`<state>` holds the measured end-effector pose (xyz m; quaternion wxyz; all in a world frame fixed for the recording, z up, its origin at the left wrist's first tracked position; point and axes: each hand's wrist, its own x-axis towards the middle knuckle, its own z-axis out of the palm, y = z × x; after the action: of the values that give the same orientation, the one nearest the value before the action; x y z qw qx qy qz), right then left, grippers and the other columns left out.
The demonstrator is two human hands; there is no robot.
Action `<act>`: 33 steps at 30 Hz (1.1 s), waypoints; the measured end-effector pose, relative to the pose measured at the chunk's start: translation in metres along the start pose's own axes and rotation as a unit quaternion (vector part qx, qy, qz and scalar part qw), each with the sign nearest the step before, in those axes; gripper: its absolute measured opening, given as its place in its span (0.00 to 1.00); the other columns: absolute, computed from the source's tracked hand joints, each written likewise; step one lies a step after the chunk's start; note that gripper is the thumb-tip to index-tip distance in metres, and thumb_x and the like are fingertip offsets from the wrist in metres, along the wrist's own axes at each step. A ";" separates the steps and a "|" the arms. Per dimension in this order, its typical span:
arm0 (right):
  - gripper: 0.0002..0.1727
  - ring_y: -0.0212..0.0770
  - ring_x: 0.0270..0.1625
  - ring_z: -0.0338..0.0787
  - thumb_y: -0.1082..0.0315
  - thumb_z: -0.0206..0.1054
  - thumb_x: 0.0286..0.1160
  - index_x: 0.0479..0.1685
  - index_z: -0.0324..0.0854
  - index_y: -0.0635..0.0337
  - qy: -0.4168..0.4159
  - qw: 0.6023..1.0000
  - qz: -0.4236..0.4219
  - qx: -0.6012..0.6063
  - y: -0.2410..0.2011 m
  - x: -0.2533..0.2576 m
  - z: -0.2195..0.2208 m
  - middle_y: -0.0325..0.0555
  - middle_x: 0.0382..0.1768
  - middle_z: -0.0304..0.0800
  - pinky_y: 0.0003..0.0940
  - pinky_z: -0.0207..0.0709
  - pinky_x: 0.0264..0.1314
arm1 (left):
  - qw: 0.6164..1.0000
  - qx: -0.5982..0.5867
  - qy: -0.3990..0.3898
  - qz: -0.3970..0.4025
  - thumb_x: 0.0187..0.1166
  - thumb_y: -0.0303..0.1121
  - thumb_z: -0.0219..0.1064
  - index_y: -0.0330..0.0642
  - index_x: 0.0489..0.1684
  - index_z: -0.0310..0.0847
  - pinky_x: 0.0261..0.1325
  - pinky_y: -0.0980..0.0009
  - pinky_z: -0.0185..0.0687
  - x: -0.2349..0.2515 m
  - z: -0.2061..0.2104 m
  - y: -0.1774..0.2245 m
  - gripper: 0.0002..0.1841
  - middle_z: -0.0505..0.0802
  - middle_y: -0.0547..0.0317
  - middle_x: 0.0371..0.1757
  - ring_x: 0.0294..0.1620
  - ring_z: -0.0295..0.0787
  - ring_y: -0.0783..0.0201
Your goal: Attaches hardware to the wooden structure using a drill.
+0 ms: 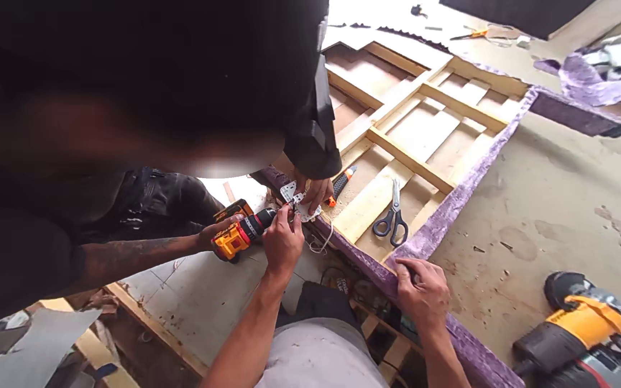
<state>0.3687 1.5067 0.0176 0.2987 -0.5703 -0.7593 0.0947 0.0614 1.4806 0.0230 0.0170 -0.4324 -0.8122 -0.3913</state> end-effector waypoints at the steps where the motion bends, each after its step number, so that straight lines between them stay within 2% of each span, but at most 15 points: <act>1: 0.18 0.47 0.58 0.90 0.56 0.58 0.79 0.42 0.94 0.52 -0.009 1.000 0.001 0.021 0.000 0.008 0.000 0.43 0.47 0.96 0.54 0.75 0.69 | 1.000 0.004 0.009 0.001 0.81 0.37 0.67 0.37 0.58 0.88 0.41 0.59 0.93 0.000 0.002 0.001 0.16 0.98 0.54 0.47 0.37 0.97 0.60; 2: 0.19 0.45 0.56 0.91 0.55 0.58 0.79 0.43 0.94 0.53 -0.020 0.999 -0.007 0.036 0.000 0.018 0.000 0.44 0.45 0.96 0.57 0.73 0.71 | 1.000 0.011 0.019 0.000 0.81 0.37 0.68 0.37 0.57 0.89 0.39 0.61 0.93 -0.001 0.003 0.001 0.15 0.98 0.54 0.46 0.36 0.97 0.61; 4: 0.18 0.44 0.56 0.91 0.56 0.58 0.79 0.44 0.94 0.53 -0.046 0.996 -0.043 0.070 0.000 0.049 0.005 0.44 0.46 0.96 0.56 0.71 0.73 | 0.999 0.024 0.039 -0.003 0.79 0.36 0.69 0.38 0.54 0.90 0.37 0.63 0.92 0.001 0.006 0.004 0.13 0.98 0.54 0.44 0.34 0.96 0.62; 5: 0.18 0.42 0.56 0.91 0.57 0.59 0.78 0.45 0.94 0.54 -0.061 0.991 -0.066 0.094 0.000 0.067 0.009 0.44 0.48 0.96 0.53 0.74 0.70 | 0.998 0.029 0.048 -0.007 0.79 0.35 0.70 0.38 0.53 0.90 0.37 0.65 0.93 0.003 0.008 0.006 0.13 0.97 0.55 0.44 0.34 0.96 0.63; 7: 0.16 0.37 0.56 0.92 0.60 0.60 0.79 0.46 0.93 0.56 -0.105 0.975 -0.106 0.163 0.002 0.102 0.020 0.44 0.49 0.95 0.40 0.84 0.63 | 0.997 0.040 0.065 -0.022 0.77 0.34 0.72 0.38 0.50 0.91 0.37 0.67 0.92 0.003 0.011 0.009 0.11 0.97 0.55 0.42 0.34 0.96 0.65; 9: 0.15 0.34 0.53 0.91 0.63 0.61 0.79 0.47 0.92 0.59 -0.148 0.954 -0.137 0.220 0.002 0.133 0.036 0.45 0.49 0.94 0.32 0.86 0.58 | 0.995 0.042 0.088 -0.037 0.74 0.33 0.74 0.38 0.47 0.91 0.38 0.70 0.92 0.004 0.013 0.013 0.10 0.97 0.55 0.40 0.34 0.95 0.67; 13: 0.14 0.36 0.52 0.93 0.64 0.60 0.81 0.47 0.92 0.59 -0.167 0.932 -0.220 0.236 0.003 0.174 0.064 0.48 0.50 0.94 0.34 0.87 0.55 | 0.987 0.056 0.145 -0.026 0.73 0.32 0.73 0.36 0.42 0.93 0.37 0.76 0.90 0.005 0.018 0.016 0.09 0.97 0.55 0.38 0.31 0.93 0.71; 16: 0.14 0.35 0.47 0.93 0.64 0.61 0.80 0.45 0.92 0.61 -0.166 0.918 -0.207 0.294 0.007 0.177 0.075 0.48 0.48 0.94 0.32 0.88 0.50 | 0.981 0.096 0.170 -0.005 0.72 0.33 0.73 0.36 0.41 0.95 0.37 0.76 0.89 0.009 0.019 0.016 0.10 0.96 0.54 0.36 0.30 0.92 0.71; 21: 0.15 0.33 0.42 0.92 0.64 0.60 0.80 0.45 0.91 0.63 -0.146 0.916 -0.169 0.334 0.020 0.173 0.070 0.49 0.45 0.94 0.28 0.88 0.45 | 0.971 0.155 0.178 0.035 0.72 0.34 0.73 0.40 0.38 0.96 0.40 0.73 0.89 0.020 0.016 0.018 0.09 0.96 0.56 0.35 0.35 0.92 0.68; 24: 0.15 0.32 0.41 0.92 0.64 0.60 0.81 0.45 0.91 0.63 -0.144 0.916 -0.164 0.336 0.022 0.176 0.068 0.48 0.44 0.94 0.28 0.88 0.45 | 0.967 0.203 0.145 0.046 0.74 0.34 0.69 0.41 0.39 0.95 0.37 0.71 0.86 0.027 0.012 0.025 0.09 0.95 0.57 0.33 0.32 0.90 0.66; 28: 0.15 0.32 0.41 0.92 0.64 0.60 0.80 0.45 0.91 0.63 -0.142 0.915 -0.164 0.340 0.022 0.175 0.068 0.48 0.44 0.94 0.27 0.88 0.46 | 0.973 0.209 0.087 0.051 0.79 0.34 0.66 0.43 0.48 0.96 0.42 0.66 0.89 0.036 0.009 0.030 0.12 0.95 0.55 0.34 0.37 0.93 0.61; 33: 0.15 0.31 0.42 0.92 0.64 0.60 0.80 0.45 0.92 0.61 -0.145 0.916 -0.165 0.337 0.022 0.174 0.067 0.46 0.44 0.94 0.27 0.88 0.46 | 0.974 0.209 0.048 0.078 0.83 0.34 0.65 0.44 0.42 0.96 0.43 0.65 0.88 0.038 0.003 0.029 0.11 0.94 0.56 0.34 0.39 0.93 0.60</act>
<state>0.3186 1.6874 0.0131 0.3711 -0.2827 -0.8007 0.3757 0.0593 1.5183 0.0533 0.1765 -0.4616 -0.8381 -0.2311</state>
